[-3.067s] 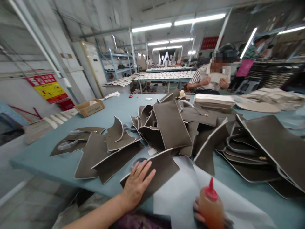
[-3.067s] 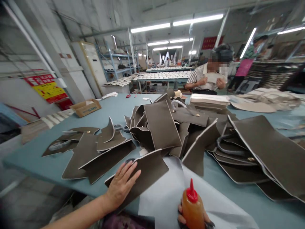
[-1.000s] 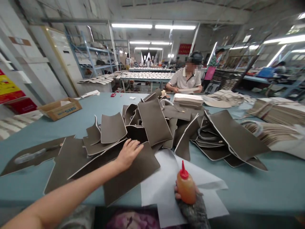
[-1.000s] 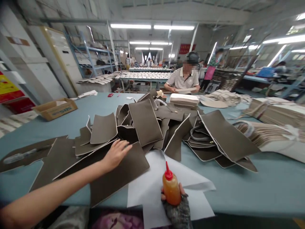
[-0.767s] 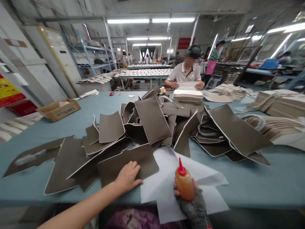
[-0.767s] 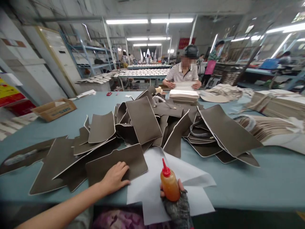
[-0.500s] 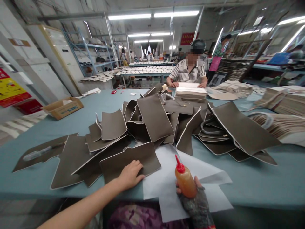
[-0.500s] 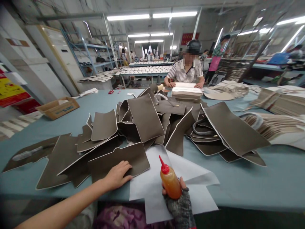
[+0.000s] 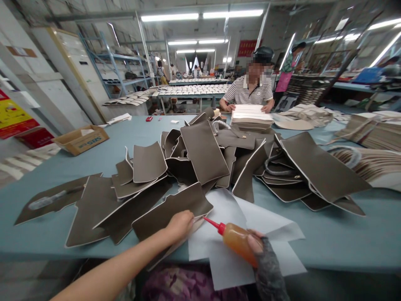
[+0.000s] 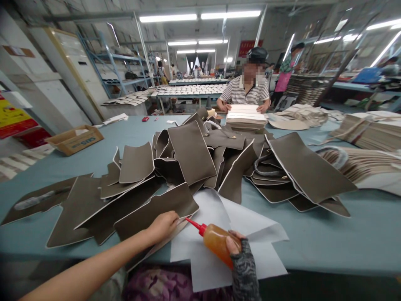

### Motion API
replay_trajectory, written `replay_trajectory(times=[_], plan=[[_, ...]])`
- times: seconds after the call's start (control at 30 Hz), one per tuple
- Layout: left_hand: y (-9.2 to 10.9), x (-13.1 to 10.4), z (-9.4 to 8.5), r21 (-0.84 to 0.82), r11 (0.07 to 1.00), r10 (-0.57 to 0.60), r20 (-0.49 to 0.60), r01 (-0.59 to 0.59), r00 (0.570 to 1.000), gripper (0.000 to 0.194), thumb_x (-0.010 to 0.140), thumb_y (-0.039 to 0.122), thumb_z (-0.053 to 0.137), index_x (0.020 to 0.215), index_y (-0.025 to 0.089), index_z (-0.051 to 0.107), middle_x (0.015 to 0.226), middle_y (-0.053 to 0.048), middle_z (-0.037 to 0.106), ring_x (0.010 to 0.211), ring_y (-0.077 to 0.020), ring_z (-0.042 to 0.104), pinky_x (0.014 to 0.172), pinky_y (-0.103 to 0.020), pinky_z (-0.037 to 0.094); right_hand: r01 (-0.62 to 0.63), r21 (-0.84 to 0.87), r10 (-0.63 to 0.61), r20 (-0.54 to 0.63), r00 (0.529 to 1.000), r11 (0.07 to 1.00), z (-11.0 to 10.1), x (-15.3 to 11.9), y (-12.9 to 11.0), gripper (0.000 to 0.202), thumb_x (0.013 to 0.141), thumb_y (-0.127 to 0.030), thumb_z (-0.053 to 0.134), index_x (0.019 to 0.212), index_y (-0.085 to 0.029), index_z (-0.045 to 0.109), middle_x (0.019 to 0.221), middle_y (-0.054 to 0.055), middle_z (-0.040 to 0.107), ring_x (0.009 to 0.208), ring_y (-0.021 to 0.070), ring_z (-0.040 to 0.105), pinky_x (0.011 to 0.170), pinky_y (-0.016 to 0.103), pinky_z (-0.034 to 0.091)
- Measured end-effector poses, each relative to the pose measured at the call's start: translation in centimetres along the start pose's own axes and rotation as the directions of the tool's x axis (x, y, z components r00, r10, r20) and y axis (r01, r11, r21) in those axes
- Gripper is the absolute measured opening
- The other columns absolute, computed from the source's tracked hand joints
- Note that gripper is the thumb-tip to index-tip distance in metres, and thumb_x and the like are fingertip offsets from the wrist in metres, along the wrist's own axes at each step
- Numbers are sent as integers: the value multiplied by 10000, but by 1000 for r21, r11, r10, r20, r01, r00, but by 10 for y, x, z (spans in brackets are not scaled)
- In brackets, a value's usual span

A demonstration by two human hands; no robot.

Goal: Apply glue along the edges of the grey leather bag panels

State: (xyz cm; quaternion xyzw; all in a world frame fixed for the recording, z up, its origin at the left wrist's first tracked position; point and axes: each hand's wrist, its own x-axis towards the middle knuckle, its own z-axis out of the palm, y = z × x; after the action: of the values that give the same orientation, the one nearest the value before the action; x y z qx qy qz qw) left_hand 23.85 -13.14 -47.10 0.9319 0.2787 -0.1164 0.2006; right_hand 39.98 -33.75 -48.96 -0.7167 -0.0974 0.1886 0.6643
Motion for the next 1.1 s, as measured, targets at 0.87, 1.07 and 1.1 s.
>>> replay_trajectory(times=[0.87, 1.07, 1.1], plan=[[16, 17, 7, -215, 961, -181, -6, 175, 984, 232, 794, 214, 457, 851, 215, 682, 896, -32, 696, 856, -184, 623, 721, -247, 445, 531, -536, -456, 279, 845, 656, 16, -14, -52, 312, 830, -423, 500, 1007, -171, 555, 939, 110, 558, 897, 255, 528, 811, 460, 446], [16, 17, 7, -219, 961, -173, -6, 167, 985, 226, 788, 214, 458, 830, 213, 680, 883, -34, 699, 842, -187, 625, 701, -252, 444, 500, -530, -421, 272, 865, 685, 14, -12, -51, 325, 816, -444, 511, 991, -173, 554, 940, 109, 567, 900, 259, 542, 815, 465, 452], [16, 17, 7, -220, 961, -173, -7, 167, 985, 226, 789, 215, 457, 828, 212, 680, 880, -34, 699, 842, -188, 625, 700, -253, 444, 486, -528, -415, 256, 873, 697, 14, -12, -50, 334, 808, -457, 517, 980, -174, 552, 931, 106, 568, 888, 258, 545, 806, 464, 458]])
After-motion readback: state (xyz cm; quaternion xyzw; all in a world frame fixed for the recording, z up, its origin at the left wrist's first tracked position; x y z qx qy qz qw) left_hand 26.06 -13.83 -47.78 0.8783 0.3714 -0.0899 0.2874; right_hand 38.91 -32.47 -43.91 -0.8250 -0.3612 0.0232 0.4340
